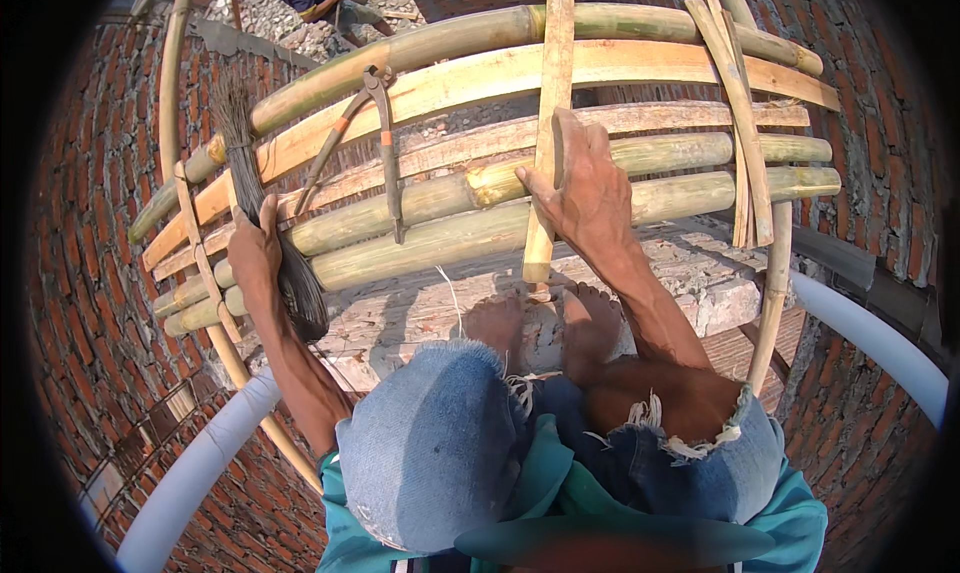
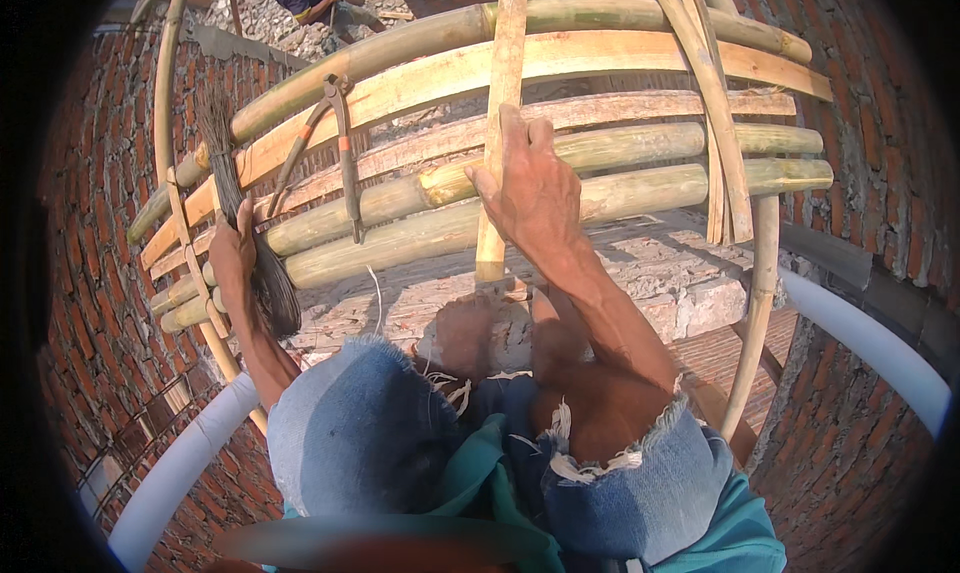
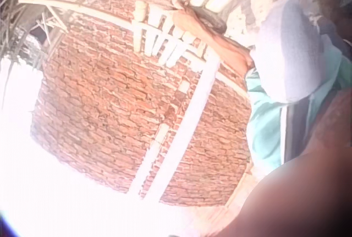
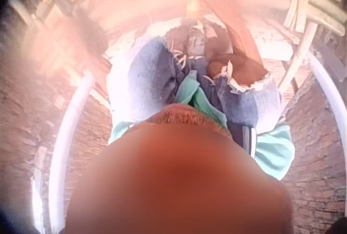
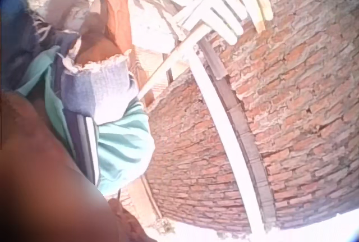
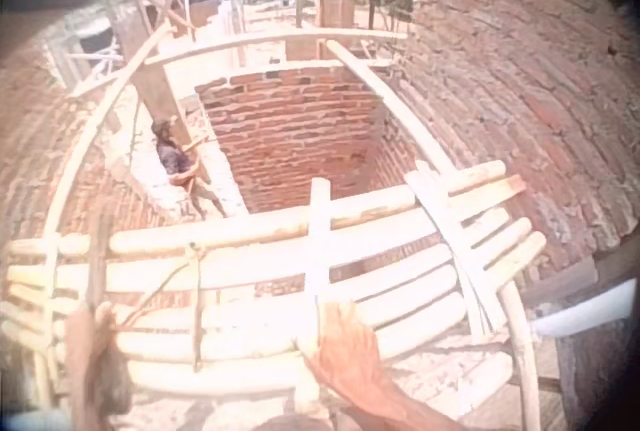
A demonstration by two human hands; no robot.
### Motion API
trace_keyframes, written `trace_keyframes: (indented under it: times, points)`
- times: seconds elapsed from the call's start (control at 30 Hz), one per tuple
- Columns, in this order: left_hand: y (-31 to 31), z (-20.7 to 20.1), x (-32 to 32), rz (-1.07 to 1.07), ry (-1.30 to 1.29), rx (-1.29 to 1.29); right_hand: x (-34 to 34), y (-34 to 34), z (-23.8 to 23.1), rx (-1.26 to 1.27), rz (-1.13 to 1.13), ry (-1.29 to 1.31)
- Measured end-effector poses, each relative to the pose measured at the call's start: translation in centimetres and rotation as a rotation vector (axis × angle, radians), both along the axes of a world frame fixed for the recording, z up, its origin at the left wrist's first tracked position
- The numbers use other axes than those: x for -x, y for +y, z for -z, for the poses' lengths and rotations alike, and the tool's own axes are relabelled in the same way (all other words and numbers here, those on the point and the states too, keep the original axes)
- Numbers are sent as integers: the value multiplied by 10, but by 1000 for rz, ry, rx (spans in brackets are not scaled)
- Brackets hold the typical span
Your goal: The person assembles a bamboo structure by placing bamboo slats and securing them with wire. They use pliers to twist and tighten the wire around the bamboo pieces, ensuring the structure is stable.
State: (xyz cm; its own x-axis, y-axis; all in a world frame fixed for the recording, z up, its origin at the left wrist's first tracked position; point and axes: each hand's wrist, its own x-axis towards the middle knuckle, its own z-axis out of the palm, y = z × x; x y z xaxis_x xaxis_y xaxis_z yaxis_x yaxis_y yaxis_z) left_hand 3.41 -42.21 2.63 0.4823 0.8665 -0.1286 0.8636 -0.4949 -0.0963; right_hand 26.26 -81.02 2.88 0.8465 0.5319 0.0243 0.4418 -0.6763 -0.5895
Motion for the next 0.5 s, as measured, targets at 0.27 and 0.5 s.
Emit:
trace_keyframes:
  times: [0.27, 0.5]
  points:
    - [-57, -84, -29, -119, -976, 534, -23, -32, -4, -38, 69, 78]
    - [-141, -84, -163, 72, -1235, 1234, -45, -51, -11, -76, 256, -246]
